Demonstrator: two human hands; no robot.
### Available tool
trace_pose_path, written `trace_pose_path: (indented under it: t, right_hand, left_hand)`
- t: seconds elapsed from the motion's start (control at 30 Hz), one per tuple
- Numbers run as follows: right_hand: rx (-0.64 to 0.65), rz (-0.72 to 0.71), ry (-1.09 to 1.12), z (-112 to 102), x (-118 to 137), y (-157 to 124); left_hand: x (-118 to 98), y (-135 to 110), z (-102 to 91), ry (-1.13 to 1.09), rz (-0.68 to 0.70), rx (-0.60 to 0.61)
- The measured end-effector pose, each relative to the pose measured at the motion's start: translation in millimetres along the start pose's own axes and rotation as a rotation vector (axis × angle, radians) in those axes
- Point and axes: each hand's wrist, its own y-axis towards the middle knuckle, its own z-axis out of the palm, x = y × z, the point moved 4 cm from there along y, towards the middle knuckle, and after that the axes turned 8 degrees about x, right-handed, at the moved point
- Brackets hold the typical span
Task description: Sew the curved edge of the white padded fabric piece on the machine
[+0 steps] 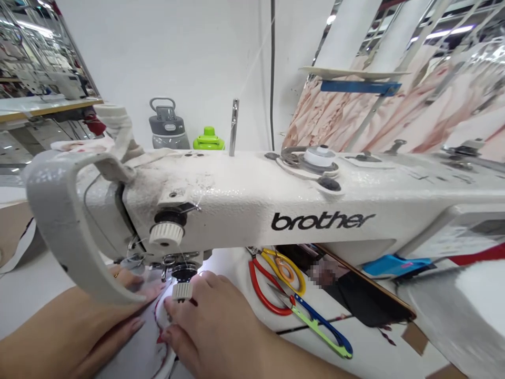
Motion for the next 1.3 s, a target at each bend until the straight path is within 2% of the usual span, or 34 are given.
trace_pose_path:
  t: [0.13, 0.27, 0.37, 0.5, 0.6, 0.73, 0.9, 1.03, 1.2, 1.3]
  right_hand:
    - [0.049, 0.025, -0.013, -1, 2, 1]
    - [-0.017, 0.049, -0.039, -2, 4, 0]
    - [-0.017, 0.040, -0.036, -2, 4, 0]
    - [0.023, 0.039, 0.013, -3, 3, 1]
    - [-0.017, 0.023, -0.037, -3, 3, -1]
    - [-0.039, -0.007, -0.082, 1, 3, -2]
    - [0.035, 0.034, -0.082, 3, 2, -3]
    - [0.086, 0.015, -0.116, 2, 5, -3]
    - [0.012, 0.053, -0.130, -4, 4, -2]
    - [0.028, 0.064, -0.091, -3, 2, 1]
  left_hand:
    - [-11, -7, 13.9, 0.184, 0.023, 0.049]
    - [-13, -12, 21.4, 0.206, -0.039, -0.009]
    - [-15, -15, 18.0, 0.185, 0.018, -0.088]
    - [-13, -16, 9.5, 0.166, 0.014, -0.090]
    - [-11, -19, 8.1, 0.144, 0.022, -0.117]
    - [-11, -22, 22.0, 0.128, 0.068, -0.147]
    - [-16, -26, 40.3, 0.173, 0.099, -0.228]
    - [-19, -24, 44.9, 0.205, 0.060, -0.191]
    - [-24, -22, 49.1, 0.300, 0.129, -0.198]
    - [-25, -21, 48.9, 0.317, 0.113, -0.211]
